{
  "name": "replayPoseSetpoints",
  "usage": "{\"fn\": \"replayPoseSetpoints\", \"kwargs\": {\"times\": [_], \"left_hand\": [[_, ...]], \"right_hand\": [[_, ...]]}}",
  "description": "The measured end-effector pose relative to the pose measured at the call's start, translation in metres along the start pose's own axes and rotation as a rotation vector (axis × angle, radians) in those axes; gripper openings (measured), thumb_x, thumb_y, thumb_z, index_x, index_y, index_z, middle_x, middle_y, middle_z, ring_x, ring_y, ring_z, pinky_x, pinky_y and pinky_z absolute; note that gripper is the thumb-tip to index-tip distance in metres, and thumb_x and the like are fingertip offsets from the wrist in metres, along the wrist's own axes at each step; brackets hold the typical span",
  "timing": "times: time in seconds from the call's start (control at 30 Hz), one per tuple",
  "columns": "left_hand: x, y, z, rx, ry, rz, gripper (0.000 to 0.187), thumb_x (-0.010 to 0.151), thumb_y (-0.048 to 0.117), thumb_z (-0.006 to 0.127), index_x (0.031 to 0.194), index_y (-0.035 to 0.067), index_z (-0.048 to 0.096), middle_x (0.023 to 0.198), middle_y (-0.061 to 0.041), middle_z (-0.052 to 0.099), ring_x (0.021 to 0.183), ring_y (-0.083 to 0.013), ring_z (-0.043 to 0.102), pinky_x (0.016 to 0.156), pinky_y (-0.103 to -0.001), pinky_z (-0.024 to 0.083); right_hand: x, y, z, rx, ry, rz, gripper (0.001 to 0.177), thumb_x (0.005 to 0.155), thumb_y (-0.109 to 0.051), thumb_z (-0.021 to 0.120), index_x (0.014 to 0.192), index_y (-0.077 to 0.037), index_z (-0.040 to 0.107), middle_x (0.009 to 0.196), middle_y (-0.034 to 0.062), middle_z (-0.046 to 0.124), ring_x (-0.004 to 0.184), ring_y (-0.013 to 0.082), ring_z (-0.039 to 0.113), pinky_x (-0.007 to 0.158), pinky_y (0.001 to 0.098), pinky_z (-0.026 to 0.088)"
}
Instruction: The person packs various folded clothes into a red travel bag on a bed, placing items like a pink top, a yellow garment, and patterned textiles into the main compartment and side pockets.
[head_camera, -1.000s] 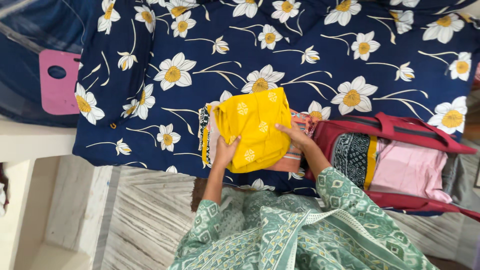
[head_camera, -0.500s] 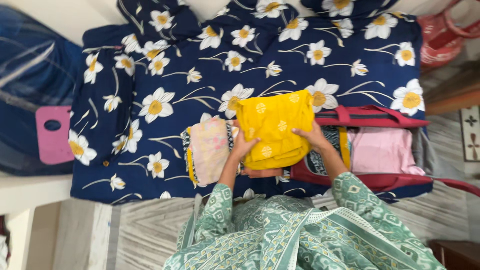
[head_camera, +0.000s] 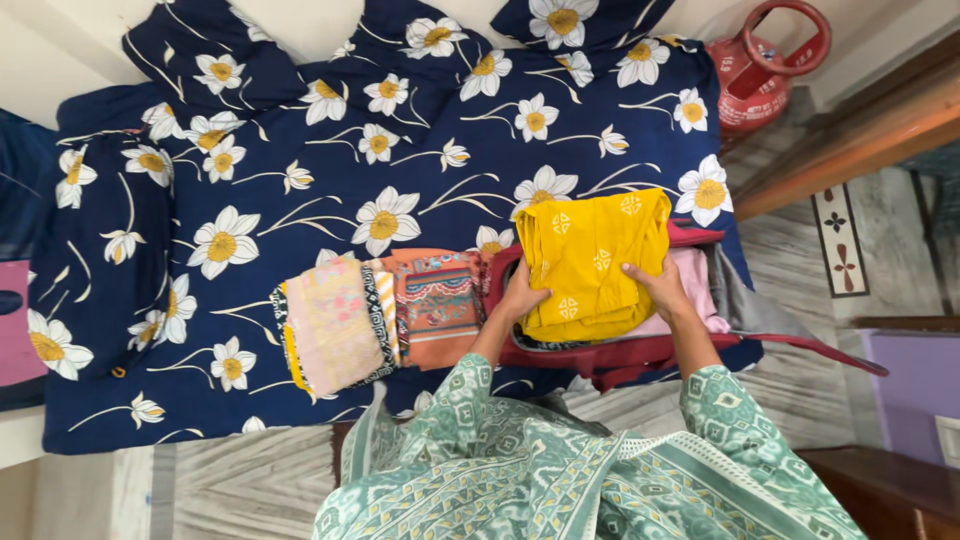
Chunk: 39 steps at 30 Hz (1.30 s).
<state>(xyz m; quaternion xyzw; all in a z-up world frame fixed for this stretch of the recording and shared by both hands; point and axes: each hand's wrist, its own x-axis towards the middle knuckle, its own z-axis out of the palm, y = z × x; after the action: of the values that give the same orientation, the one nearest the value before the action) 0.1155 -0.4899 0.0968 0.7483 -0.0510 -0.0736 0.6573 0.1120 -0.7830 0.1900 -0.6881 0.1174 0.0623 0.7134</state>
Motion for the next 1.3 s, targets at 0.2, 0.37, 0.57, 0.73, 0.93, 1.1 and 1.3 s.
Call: {"fn": "replayPoseSetpoints", "kwargs": {"times": [0.2, 0.37, 0.57, 0.73, 0.93, 1.1, 1.3], "left_hand": [[-0.018, -0.012, 0.061, 0.175, 0.052, -0.127, 0.092, 0.075, 0.005, 0.066, 0.159, 0.005, 0.027, 0.144, -0.025, 0.056, 0.137, -0.0383, 0.053, 0.112, -0.041, 0.044], [-0.059, -0.032, 0.083, 0.227, 0.003, -0.165, 0.084, 0.079, 0.004, 0.058, 0.157, 0.004, 0.028, 0.140, -0.029, 0.058, 0.133, -0.0434, 0.054, 0.109, -0.044, 0.044], [-0.094, -0.044, 0.088, 0.452, -0.272, -0.481, 0.082, 0.082, 0.011, 0.056, 0.158, 0.002, 0.026, 0.129, -0.035, 0.061, 0.124, -0.0457, 0.059, 0.107, -0.047, 0.047], [-0.090, -0.060, 0.101, 0.470, -0.338, -0.572, 0.082, 0.081, 0.009, 0.054, 0.157, -0.002, 0.025, 0.130, -0.036, 0.060, 0.127, -0.0442, 0.059, 0.107, -0.046, 0.048], [-0.074, -0.082, 0.084, 0.519, -0.228, -0.575, 0.072, 0.086, 0.008, 0.052, 0.156, 0.007, 0.035, 0.129, -0.033, 0.061, 0.121, -0.0483, 0.059, 0.104, -0.051, 0.048], [-0.052, -0.091, 0.056, 0.583, 0.125, -0.449, 0.089, 0.085, 0.011, 0.059, 0.162, 0.009, 0.013, 0.119, -0.030, 0.066, 0.108, -0.0483, 0.064, 0.094, -0.057, 0.049], [-0.050, -0.054, 0.051, 0.676, 0.076, -0.791, 0.105, 0.084, 0.008, 0.064, 0.167, 0.019, 0.000, 0.155, -0.022, 0.042, 0.126, -0.0413, 0.058, 0.104, -0.048, 0.048]], "right_hand": [[-0.008, 0.051, -0.043, -0.049, 0.017, 0.060, 0.061, 0.085, -0.007, 0.077, 0.141, -0.003, 0.051, 0.128, 0.0102, 0.068, 0.114, 0.0219, 0.067, 0.097, 0.0350, 0.055], [-0.016, 0.085, -0.062, -0.021, -0.065, 0.162, 0.057, 0.084, -0.005, 0.075, 0.138, -0.001, 0.054, 0.127, 0.0102, 0.070, 0.113, 0.0214, 0.068, 0.096, 0.0356, 0.055], [-0.019, 0.099, -0.082, -0.291, -0.245, 0.416, 0.050, 0.086, -0.009, 0.071, 0.134, -0.002, 0.058, 0.124, 0.0090, 0.071, 0.107, 0.0209, 0.068, 0.091, 0.0371, 0.055], [-0.035, 0.120, -0.071, -0.294, -0.253, 0.606, 0.045, 0.084, -0.010, 0.070, 0.127, 0.001, 0.064, 0.115, 0.0125, 0.074, 0.097, 0.0245, 0.070, 0.084, 0.0409, 0.057], [-0.004, 0.136, -0.056, -0.340, -0.178, 0.325, 0.047, 0.086, -0.010, 0.073, 0.129, 0.002, 0.060, 0.120, 0.0108, 0.071, 0.105, 0.0222, 0.068, 0.091, 0.0370, 0.056], [0.036, 0.158, -0.012, -0.161, -0.116, 0.360, 0.050, 0.084, -0.007, 0.072, 0.132, 0.002, 0.058, 0.120, 0.0125, 0.071, 0.105, 0.0256, 0.069, 0.089, 0.0372, 0.057], [0.033, 0.205, 0.052, -0.918, 0.023, -0.148, 0.138, 0.061, -0.026, 0.098, 0.152, 0.009, 0.000, 0.157, 0.0362, 0.015, 0.146, 0.0505, 0.020, 0.119, 0.0508, 0.024]]}}
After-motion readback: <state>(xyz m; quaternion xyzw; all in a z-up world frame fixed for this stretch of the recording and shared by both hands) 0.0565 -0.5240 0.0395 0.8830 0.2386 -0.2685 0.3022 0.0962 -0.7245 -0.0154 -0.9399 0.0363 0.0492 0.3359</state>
